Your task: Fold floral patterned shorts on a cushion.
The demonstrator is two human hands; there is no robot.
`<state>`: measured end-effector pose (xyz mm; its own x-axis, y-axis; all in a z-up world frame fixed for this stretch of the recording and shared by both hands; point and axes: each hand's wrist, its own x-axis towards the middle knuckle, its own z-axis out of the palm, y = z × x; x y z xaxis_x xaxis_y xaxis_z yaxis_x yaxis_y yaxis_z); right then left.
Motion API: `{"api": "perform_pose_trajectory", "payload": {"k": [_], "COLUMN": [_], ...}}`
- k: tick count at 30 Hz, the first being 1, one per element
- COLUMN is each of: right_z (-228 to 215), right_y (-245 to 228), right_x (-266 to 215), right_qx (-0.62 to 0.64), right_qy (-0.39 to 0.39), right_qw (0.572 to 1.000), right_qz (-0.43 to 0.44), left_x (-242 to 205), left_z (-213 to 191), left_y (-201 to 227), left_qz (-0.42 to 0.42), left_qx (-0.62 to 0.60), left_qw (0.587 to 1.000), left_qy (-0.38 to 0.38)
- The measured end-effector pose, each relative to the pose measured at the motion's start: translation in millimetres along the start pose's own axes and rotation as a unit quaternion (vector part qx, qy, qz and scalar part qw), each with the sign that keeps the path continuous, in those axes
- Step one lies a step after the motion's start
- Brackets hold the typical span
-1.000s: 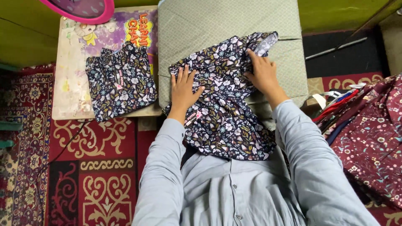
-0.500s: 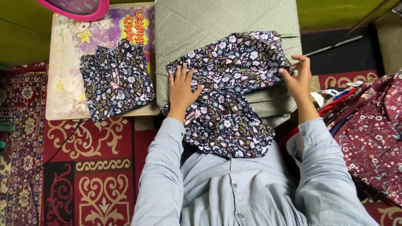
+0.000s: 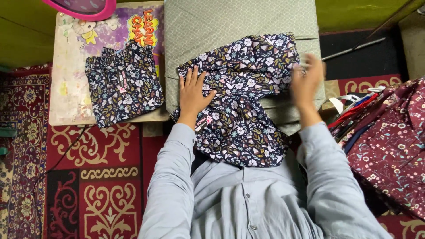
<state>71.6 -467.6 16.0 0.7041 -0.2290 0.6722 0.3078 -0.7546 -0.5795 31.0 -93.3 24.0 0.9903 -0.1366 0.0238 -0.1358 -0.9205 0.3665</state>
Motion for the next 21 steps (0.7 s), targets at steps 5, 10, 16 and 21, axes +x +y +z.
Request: {"api": "perform_pose_trajectory", "payload": {"k": [5, 10, 16, 21], "right_z": [67.2, 76.8, 27.4, 49.2], "right_y": [-98.9, -103.3, -0.6, -28.8], "right_x": [-21.8, -11.6, 19.6, 14.3], "right_qx": [-0.098, -0.184, -0.200, -0.200], "right_qy": [-0.292, -0.541, -0.429, -0.392], "right_qw": [0.940, 0.801, 0.881, 0.898], "right_qz": [-0.148, -0.177, 0.021, 0.006], "left_x": [-1.7, -2.3, -0.1, -0.4], "left_z": [-2.8, 3.5, -2.4, 0.5], "left_y": [0.7, -3.4, 2.5, 4.0], "left_qz": [-0.004, 0.014, 0.006, 0.006], "left_qx": [0.005, 0.027, 0.003, 0.000], "left_qw": [1.000, 0.999, 1.000, 1.000], "left_qy": [0.002, 0.023, 0.009, 0.012]}}
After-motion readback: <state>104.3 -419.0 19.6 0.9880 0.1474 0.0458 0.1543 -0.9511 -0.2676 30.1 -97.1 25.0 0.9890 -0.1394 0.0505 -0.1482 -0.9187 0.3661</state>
